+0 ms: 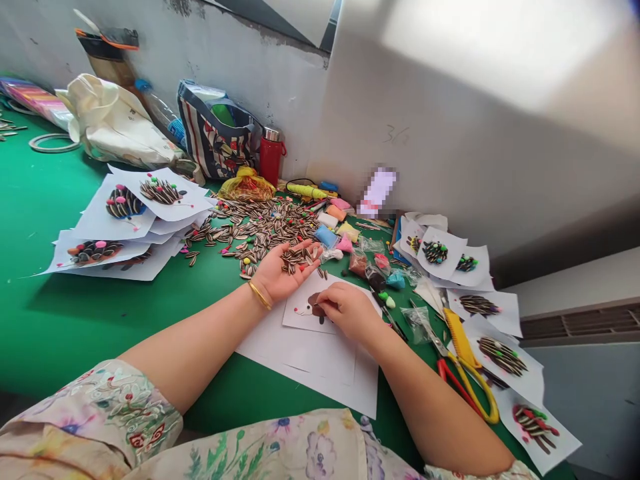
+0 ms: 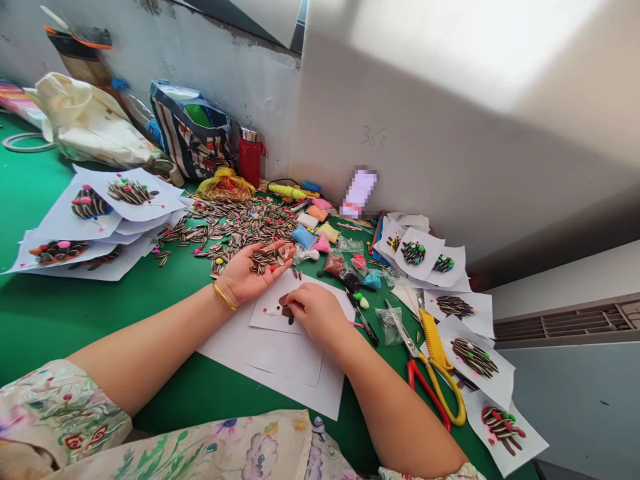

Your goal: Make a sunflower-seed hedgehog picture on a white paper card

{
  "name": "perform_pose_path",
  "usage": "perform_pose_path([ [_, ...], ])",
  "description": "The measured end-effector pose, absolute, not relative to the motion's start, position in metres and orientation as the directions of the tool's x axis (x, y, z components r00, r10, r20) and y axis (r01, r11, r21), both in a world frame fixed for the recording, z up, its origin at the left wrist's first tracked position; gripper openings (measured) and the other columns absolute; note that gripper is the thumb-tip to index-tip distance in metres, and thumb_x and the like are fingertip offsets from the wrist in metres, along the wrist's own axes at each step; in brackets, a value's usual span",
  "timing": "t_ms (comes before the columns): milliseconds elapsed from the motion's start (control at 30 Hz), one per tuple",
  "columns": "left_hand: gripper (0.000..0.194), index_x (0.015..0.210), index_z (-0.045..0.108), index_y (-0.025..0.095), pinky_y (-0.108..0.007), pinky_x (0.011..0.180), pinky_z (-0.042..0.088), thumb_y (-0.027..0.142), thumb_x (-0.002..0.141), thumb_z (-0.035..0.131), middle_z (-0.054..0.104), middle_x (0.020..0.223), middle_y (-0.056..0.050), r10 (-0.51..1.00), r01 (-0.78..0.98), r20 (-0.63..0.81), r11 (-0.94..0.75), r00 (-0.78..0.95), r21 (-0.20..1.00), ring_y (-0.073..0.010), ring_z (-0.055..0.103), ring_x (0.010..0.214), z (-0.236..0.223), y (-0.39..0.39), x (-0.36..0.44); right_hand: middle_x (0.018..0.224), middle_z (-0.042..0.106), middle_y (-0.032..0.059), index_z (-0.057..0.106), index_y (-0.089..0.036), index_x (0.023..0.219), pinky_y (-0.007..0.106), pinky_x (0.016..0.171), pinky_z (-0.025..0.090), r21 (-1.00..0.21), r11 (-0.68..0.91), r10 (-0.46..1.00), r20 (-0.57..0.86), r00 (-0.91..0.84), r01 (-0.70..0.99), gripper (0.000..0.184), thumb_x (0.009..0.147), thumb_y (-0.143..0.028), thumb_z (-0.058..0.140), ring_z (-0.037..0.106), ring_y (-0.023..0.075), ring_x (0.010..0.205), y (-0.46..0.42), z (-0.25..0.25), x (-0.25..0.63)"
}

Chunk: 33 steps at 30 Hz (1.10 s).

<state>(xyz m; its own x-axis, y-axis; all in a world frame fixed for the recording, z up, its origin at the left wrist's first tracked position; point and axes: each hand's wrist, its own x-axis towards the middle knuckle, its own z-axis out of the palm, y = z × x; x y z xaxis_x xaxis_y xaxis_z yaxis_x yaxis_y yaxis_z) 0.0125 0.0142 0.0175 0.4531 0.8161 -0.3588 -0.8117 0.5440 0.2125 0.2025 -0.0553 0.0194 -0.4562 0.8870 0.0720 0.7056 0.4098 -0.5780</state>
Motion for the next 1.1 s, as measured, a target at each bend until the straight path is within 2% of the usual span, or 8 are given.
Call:
perform_pose_path([
  [400,0.039,0.126,0.06,0.011,-0.042,0.091,0.06,0.028,0.099,0.037,0.069,0.119,-0.017,0.818,-0.809,-0.374,0.54,0.438,0.233,-0.0288,0.067,0.115,0.018,0.014,0.013,0.088,0.069,0.0037,0.076,-0.022,0.092,0.026,0.076,0.045,-0.461,0.49,0.858,0.108,-0.502,0.739,0.02,0.089,-0.009,0.061,0.062,0.0158,0.083,-0.055,0.013,0.199],
  [767,0.04,0.129,0.06,0.012,-0.044,0.091,0.06,0.028,0.099,0.038,0.068,0.122,-0.017,0.815,-0.808,-0.366,0.546,0.45,0.223,-0.0287,0.067,0.114,0.015,0.015,0.013,0.087,0.068,0.0062,0.076,-0.021,0.097,0.029,0.074,0.043,-0.267,0.576,0.813,0.091,-0.575,0.772,0.024,0.09,-0.01,0.056,0.06,0.0187,0.082,-0.056,0.011,0.192],
  [933,0.041,0.126,0.06,0.01,-0.044,0.091,0.06,0.029,0.099,0.037,0.067,0.124,-0.018,0.819,-0.808,-0.354,0.543,0.451,0.228,-0.0301,0.066,0.116,0.015,0.014,0.013,0.087,0.068,0.0058,0.076,-0.021,0.098,0.029,0.075,0.044,-0.323,0.564,0.819,0.098,-0.566,0.76,0.024,0.091,-0.012,0.055,0.061,0.0184,0.083,-0.057,0.018,0.195],
  [1100,0.04,0.126,0.061,0.011,-0.043,0.093,0.059,0.03,0.1,0.038,0.068,0.124,-0.018,0.817,-0.805,-0.351,0.548,0.457,0.227,-0.0288,0.066,0.116,0.016,0.013,0.013,0.086,0.065,0.0054,0.073,-0.021,0.1,0.03,0.077,0.045,-0.391,0.517,0.856,0.247,-0.454,0.762,0.027,0.09,-0.011,0.05,0.06,0.0192,0.084,-0.055,0.027,0.206],
])
